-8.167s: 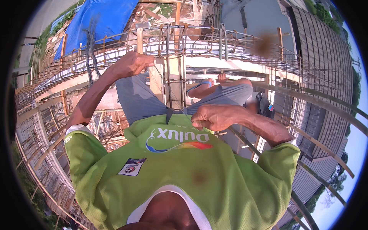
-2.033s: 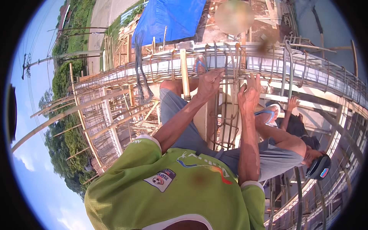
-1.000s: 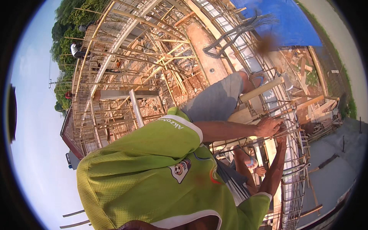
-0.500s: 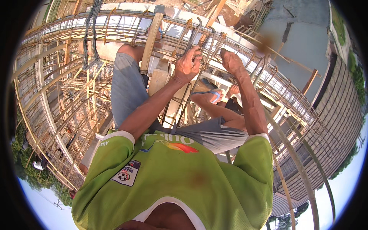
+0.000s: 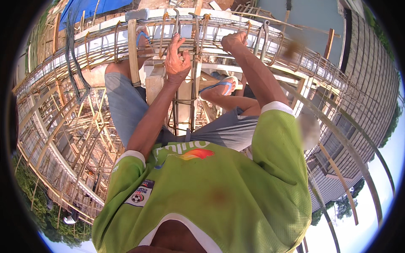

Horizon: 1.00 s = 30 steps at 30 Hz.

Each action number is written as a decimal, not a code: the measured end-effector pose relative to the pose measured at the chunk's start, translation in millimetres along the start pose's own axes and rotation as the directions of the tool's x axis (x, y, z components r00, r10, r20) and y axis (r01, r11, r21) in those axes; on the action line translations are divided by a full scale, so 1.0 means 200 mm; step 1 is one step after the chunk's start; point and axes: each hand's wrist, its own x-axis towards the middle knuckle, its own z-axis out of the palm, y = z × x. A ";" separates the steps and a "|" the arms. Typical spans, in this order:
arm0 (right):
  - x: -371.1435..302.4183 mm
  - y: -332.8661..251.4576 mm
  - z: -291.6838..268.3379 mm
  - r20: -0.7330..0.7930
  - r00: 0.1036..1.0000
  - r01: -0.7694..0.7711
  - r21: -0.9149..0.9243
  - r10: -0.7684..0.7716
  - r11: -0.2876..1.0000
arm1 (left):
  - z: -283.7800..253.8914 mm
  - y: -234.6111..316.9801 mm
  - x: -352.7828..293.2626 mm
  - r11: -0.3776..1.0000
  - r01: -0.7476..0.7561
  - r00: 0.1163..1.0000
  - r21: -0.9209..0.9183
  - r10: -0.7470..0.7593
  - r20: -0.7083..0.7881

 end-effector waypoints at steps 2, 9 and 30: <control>0.03 -0.02 0.07 -0.241 0.969 0.021 -0.103 -0.046 0.994 | -0.01 0.01 0.01 0.996 0.021 1.000 -0.089 -0.021 0.003; 0.17 0.01 0.03 0.180 0.980 -0.143 0.306 0.091 0.941 | -0.32 0.26 0.57 0.944 0.018 0.985 -0.331 0.039 0.166; 0.80 -0.33 0.31 -0.617 0.787 0.599 0.761 -0.006 0.248 | 0.59 -1.07 1.30 0.745 -0.661 -0.207 0.088 -0.293 0.933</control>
